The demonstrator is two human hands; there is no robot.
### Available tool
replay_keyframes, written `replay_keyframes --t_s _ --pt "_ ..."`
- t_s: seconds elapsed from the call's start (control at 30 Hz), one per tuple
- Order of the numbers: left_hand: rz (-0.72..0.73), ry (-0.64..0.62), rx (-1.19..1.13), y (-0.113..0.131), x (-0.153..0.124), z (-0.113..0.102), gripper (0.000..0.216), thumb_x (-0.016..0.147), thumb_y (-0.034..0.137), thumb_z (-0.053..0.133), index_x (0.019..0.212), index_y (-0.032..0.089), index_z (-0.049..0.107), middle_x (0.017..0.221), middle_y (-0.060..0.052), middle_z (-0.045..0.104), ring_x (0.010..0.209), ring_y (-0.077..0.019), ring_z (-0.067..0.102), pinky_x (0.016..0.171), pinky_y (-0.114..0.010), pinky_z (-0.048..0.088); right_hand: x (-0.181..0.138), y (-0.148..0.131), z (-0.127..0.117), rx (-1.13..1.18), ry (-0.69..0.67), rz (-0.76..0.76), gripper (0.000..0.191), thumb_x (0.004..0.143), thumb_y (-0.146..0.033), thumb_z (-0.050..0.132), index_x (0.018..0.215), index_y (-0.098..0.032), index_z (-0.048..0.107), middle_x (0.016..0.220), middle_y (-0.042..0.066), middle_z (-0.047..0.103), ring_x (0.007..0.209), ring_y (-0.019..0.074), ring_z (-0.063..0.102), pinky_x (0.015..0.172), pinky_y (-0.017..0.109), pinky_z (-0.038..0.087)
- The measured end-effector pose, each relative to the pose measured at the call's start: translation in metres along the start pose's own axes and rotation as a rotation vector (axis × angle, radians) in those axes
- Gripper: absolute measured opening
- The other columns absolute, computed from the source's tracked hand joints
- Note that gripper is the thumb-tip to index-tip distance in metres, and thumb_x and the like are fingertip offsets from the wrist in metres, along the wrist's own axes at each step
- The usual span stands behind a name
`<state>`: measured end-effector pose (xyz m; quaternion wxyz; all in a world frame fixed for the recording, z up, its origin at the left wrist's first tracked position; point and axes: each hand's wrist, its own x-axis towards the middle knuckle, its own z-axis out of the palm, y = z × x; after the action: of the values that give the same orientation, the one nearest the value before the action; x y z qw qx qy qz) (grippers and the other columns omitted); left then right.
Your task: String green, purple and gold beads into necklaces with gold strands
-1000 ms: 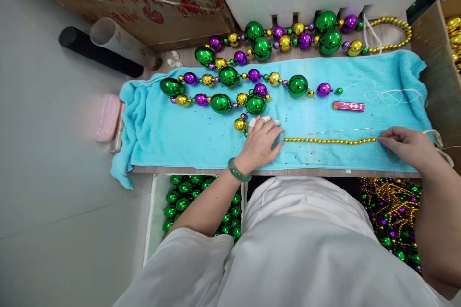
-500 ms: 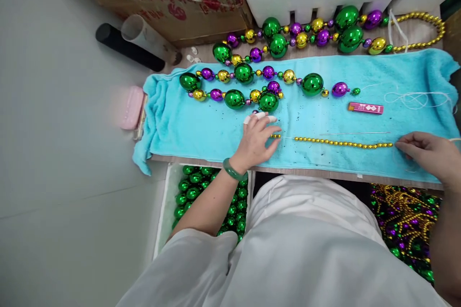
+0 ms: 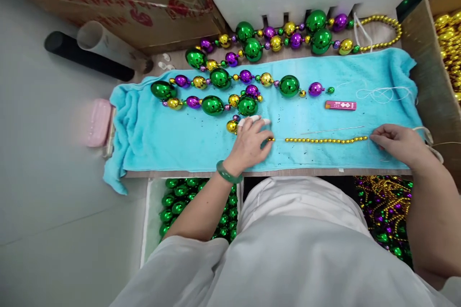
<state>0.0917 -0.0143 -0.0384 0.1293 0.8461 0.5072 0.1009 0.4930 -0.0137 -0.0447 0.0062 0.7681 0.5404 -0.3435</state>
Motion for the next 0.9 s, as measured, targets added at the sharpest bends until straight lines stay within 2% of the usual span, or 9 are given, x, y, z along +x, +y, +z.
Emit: replay_keyframes --t_s 0.1,0.2,0.37,0.47,0.6,0.73,0.9 --pt "0.008 -0.014 -0.008 0.005 0.003 0.0 0.023 0.084 0.033 0.054 0.101 0.022 0.066 0.127 -0.007 0.056 0.125 -0.0305 0.039 0.108 -0.052 0.026 -0.001 -0.001 -0.001 0.013 -0.008 -0.022 0.026 0.073 -0.046 0.056 0.081 -0.022 0.064 0.068 0.001 0.063 0.066 0.0171 0.054 0.062 0.029 0.038" --pt "0.048 -0.017 -0.041 0.017 0.012 0.01 0.029 0.085 0.037 0.054 0.108 0.023 0.065 0.129 -0.008 0.055 0.124 -0.0306 0.04 0.106 -0.052 0.027 -0.001 -0.001 -0.001 -0.001 -0.008 -0.034 0.024 0.074 -0.045 0.056 0.081 -0.022 0.064 0.068 0.001 0.063 0.066 0.0169 0.053 0.062 0.029 0.038" --pt "0.072 -0.026 -0.059 0.027 0.02 0.021 0.02 0.087 0.033 0.052 0.097 0.025 0.068 0.127 -0.006 0.056 0.124 -0.0291 0.04 0.106 -0.051 0.028 0.001 0.001 0.001 0.012 0.019 -0.068 0.026 0.073 -0.046 0.056 0.079 -0.022 0.064 0.067 0.001 0.064 0.062 0.0168 0.054 0.058 0.029 0.038" --pt "0.041 -0.022 -0.024 0.02 0.015 0.016 0.019 0.087 0.029 0.05 0.094 0.023 0.067 0.127 -0.007 0.056 0.124 -0.0288 0.041 0.105 -0.051 0.029 0.001 0.0 0.001 0.02 0.031 -0.081 0.025 0.073 -0.045 0.055 0.077 -0.022 0.064 0.064 0.001 0.063 0.061 0.0171 0.054 0.057 0.029 0.038" --pt "0.018 -0.037 -0.008 0.016 0.013 0.009 0.022 0.085 0.031 0.052 0.101 0.021 0.065 0.129 -0.008 0.055 0.124 -0.0303 0.04 0.105 -0.051 0.029 -0.001 -0.004 -0.001 0.025 0.025 -0.08 0.022 0.074 -0.043 0.055 0.077 -0.022 0.064 0.062 0.001 0.062 0.061 0.0168 0.054 0.058 0.029 0.039" --pt "0.073 -0.031 -0.054 0.03 0.023 0.018 0.027 0.085 0.036 0.054 0.106 0.023 0.065 0.129 -0.009 0.054 0.124 -0.0313 0.04 0.105 -0.052 0.029 -0.003 -0.006 -0.001 0.024 0.022 -0.093 0.021 0.075 -0.041 0.055 0.077 -0.022 0.063 0.064 0.001 0.063 0.061 0.0165 0.054 0.058 0.029 0.038" --pt "0.112 -0.032 -0.059 0.04 0.03 0.025 0.019 0.087 0.031 0.052 0.096 0.024 0.067 0.127 -0.006 0.057 0.124 -0.03 0.041 0.105 -0.052 0.029 -0.003 -0.006 -0.001 0.013 0.032 -0.108 0.021 0.075 -0.041 0.054 0.078 -0.022 0.063 0.065 0.001 0.064 0.062 0.017 0.055 0.058 0.028 0.038"
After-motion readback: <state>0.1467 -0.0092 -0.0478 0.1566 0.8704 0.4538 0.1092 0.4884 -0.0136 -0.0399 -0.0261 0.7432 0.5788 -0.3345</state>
